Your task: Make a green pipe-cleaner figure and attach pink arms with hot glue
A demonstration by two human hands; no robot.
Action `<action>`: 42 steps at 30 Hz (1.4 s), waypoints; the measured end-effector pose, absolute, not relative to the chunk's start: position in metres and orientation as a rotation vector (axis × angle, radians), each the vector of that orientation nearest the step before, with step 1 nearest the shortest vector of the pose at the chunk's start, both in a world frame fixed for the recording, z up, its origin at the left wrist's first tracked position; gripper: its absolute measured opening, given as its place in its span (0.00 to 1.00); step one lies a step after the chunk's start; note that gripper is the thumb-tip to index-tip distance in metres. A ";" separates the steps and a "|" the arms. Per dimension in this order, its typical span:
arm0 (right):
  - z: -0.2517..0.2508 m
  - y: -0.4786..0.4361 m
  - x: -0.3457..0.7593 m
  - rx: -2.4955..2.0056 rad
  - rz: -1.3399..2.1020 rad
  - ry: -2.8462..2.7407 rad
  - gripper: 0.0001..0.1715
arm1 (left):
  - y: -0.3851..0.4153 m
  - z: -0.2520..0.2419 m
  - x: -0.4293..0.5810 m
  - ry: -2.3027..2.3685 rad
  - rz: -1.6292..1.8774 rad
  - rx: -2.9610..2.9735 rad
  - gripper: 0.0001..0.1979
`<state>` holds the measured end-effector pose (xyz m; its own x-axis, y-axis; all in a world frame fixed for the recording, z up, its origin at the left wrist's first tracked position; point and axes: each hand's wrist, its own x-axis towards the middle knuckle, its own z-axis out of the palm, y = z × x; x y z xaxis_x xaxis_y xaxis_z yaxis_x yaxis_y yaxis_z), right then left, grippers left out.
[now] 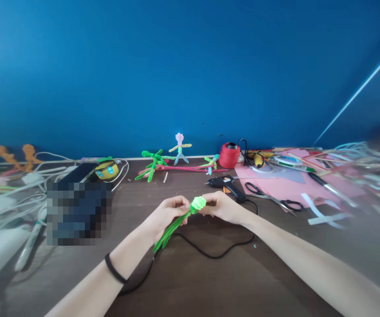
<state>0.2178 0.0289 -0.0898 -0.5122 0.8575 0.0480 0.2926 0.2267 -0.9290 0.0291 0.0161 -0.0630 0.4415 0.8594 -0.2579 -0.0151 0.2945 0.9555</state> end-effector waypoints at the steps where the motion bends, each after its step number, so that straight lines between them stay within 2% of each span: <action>1: -0.089 0.029 0.219 -1.036 1.229 -1.976 0.15 | 0.017 -0.062 0.028 0.968 0.706 1.171 0.09; 8: -0.086 0.029 0.219 -0.931 1.017 -2.118 0.11 | 0.020 -0.056 0.023 1.046 0.536 1.437 0.08; 17: -0.086 0.018 0.210 -0.953 0.503 -2.244 0.09 | 0.012 -0.064 0.031 1.100 0.389 1.544 0.04; 28: -0.077 0.011 0.203 -1.035 0.427 -2.009 0.08 | 0.009 -0.078 0.037 1.228 0.560 1.650 0.15; 35: -0.079 0.008 0.200 -1.028 0.330 -1.948 0.08 | 0.008 -0.072 0.037 1.228 0.581 1.715 0.11; 42: -0.090 -0.004 0.192 -0.925 0.219 -2.011 0.10 | 0.008 -0.074 0.036 1.366 0.696 1.765 0.16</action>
